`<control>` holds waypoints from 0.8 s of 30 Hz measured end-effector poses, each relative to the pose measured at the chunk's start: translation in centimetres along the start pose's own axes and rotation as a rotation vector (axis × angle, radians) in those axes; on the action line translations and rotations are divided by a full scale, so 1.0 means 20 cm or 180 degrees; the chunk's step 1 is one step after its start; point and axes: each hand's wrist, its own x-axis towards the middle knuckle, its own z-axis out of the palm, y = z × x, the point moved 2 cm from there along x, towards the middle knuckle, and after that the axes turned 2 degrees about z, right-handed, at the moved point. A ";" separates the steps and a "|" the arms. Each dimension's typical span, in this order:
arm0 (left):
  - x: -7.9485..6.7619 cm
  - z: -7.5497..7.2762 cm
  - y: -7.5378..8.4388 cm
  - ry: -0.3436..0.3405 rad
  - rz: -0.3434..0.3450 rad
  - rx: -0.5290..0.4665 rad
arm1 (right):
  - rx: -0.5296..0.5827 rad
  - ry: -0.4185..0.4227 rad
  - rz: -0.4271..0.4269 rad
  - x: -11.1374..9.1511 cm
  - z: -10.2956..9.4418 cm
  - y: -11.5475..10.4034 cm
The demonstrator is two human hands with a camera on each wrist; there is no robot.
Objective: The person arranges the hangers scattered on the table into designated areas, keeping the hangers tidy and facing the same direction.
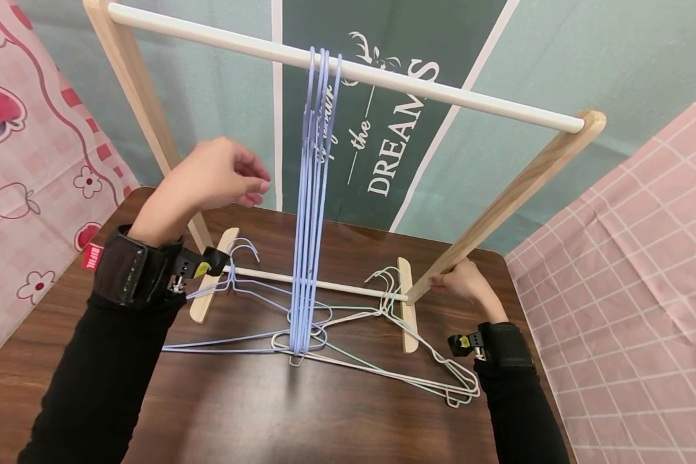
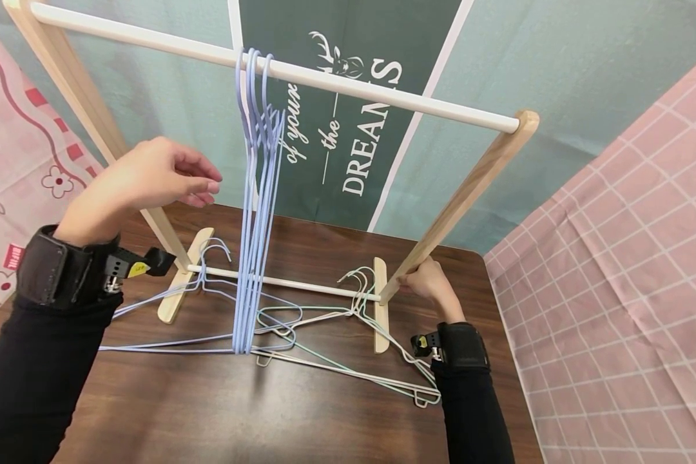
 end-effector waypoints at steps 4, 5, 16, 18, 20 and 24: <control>-0.01 0.04 -0.11 -0.0067 -0.0138 0.0044 | -0.0031 0.0025 0.0002 0.00 0.00 0.00; -0.01 0.05 -0.13 -0.0086 -0.0164 0.0083 | -0.0038 0.0027 -0.0002 0.00 0.00 0.00; -0.03 0.17 -0.39 -0.0296 -0.0197 0.0573 | 0.0019 -0.0030 -0.0031 0.00 0.00 0.00; -0.03 0.19 -0.44 -0.0350 -0.0234 0.0562 | 0.0033 -0.0037 -0.0038 0.00 0.00 0.00; -0.03 0.23 -0.49 -0.0425 -0.0308 0.0482 | 0.0004 -0.0017 -0.0046 0.00 0.00 0.00; -0.05 0.30 -0.59 -0.0608 -0.0411 0.0338 | -0.0034 0.0004 -0.0047 0.00 0.00 0.00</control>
